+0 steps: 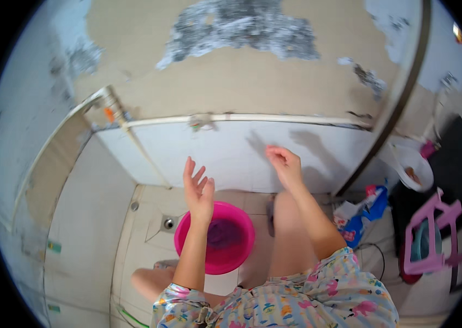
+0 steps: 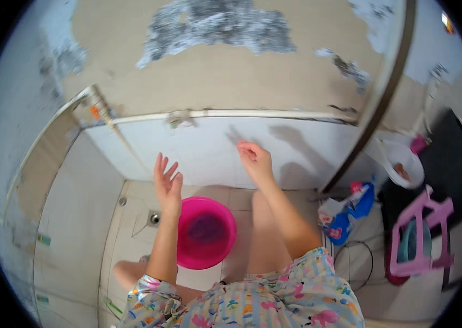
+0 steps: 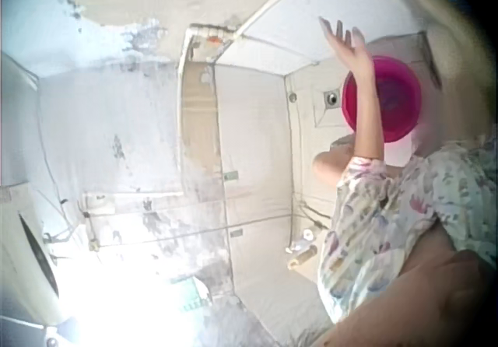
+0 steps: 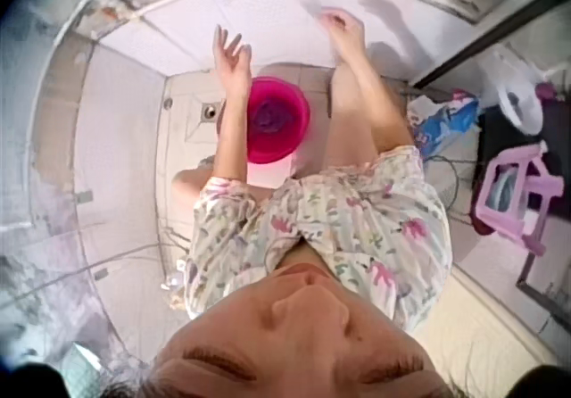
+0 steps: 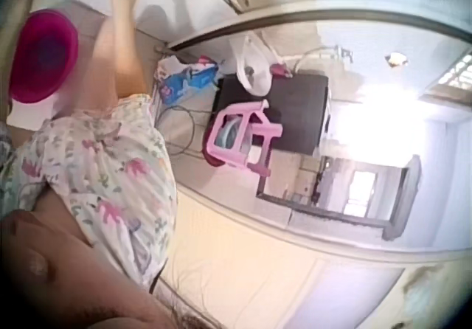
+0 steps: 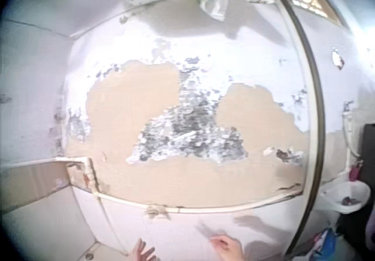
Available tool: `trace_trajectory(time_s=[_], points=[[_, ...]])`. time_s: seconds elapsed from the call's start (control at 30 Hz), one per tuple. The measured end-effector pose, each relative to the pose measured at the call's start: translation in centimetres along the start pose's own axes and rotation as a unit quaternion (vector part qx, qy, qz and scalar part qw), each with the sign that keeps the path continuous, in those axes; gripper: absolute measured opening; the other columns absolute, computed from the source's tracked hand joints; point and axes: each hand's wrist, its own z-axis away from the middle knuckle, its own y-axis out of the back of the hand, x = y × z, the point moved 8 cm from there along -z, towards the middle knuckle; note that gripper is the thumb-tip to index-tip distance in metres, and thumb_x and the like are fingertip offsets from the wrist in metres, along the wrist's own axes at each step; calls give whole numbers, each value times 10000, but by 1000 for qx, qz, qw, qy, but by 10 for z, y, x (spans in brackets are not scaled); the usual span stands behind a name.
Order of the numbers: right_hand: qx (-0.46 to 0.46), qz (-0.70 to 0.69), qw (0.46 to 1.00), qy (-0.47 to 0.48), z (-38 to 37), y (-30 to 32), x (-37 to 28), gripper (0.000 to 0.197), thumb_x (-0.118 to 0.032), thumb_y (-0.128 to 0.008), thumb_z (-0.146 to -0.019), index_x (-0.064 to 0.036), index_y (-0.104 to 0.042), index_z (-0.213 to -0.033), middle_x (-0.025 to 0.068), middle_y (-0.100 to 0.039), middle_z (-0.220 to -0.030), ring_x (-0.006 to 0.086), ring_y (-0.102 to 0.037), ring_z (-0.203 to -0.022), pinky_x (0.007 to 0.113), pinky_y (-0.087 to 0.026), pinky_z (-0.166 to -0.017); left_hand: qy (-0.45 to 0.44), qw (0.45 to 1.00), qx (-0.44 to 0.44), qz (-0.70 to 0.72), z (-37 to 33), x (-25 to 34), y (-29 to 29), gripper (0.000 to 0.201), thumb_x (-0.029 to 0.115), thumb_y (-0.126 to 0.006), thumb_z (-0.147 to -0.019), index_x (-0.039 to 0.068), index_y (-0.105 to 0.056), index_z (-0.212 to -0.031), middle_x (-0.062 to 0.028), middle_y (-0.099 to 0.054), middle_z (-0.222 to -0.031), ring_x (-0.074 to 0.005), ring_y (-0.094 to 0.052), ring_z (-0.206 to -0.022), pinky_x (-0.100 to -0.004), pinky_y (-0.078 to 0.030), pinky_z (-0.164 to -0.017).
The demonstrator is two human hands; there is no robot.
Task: The person fills a pink bucket with water from a tap, rinses and wrings a purple cloth by hand, then moves a pink stool and places bottles onto a purple stand.
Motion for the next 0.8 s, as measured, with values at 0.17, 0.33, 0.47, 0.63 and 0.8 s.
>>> trace_trajectory(time_s=[0.17,0.33,0.47,0.63,0.8], points=[[185,-6,983,-5,90,148,24,132,3,-557,-798,22,-611,-917,91,-640,-918,121,-594,-811,228,-465,-740,-3,996,-72,45,18,10,-83,667,-20,-511,-803,104,-222,-1392,-204,-307,-1349,-267,-477,-1135,-318,-405,-883],[393,2,915,-93,210,273,64,125,27,-538,-779,23,-609,-881,63,-623,-822,106,-587,-734,213,-457,-678,40,987,-133,82,58,-4,-159,659,13,-531,-801,91,-233,-1384,-209,-338,-1325,-269,-490,-1117,-337,-405,-895],[550,81,828,-73,307,342,44,150,45,-505,-763,0,-589,-879,44,-589,-800,113,-561,-726,232,-449,-684,107,962,-226,109,109,-18,-238,628,24,-537,-796,70,-268,-1362,-199,-378,-1287,-263,-509,-1087,-327,-425,-869],[721,206,661,-31,406,395,-5,158,17,-470,-796,-28,-504,-943,34,-504,-834,116,-500,-748,233,-412,-660,158,916,-328,169,190,-40,-325,551,80,-552,-805,49,-334,-1311,-159,-436,-1226,-238,-524,-1060,-302,-438,-830],[844,243,473,-70,510,434,-49,260,-91,-503,-788,41,-475,-1011,141,-494,-947,237,-500,-852,329,-409,-774,338,804,-473,124,310,-63,-413,481,131,-562,-815,51,-389,-1257,-123,-497,-1172,-216,-549,-1004,-330,-433,-830]])
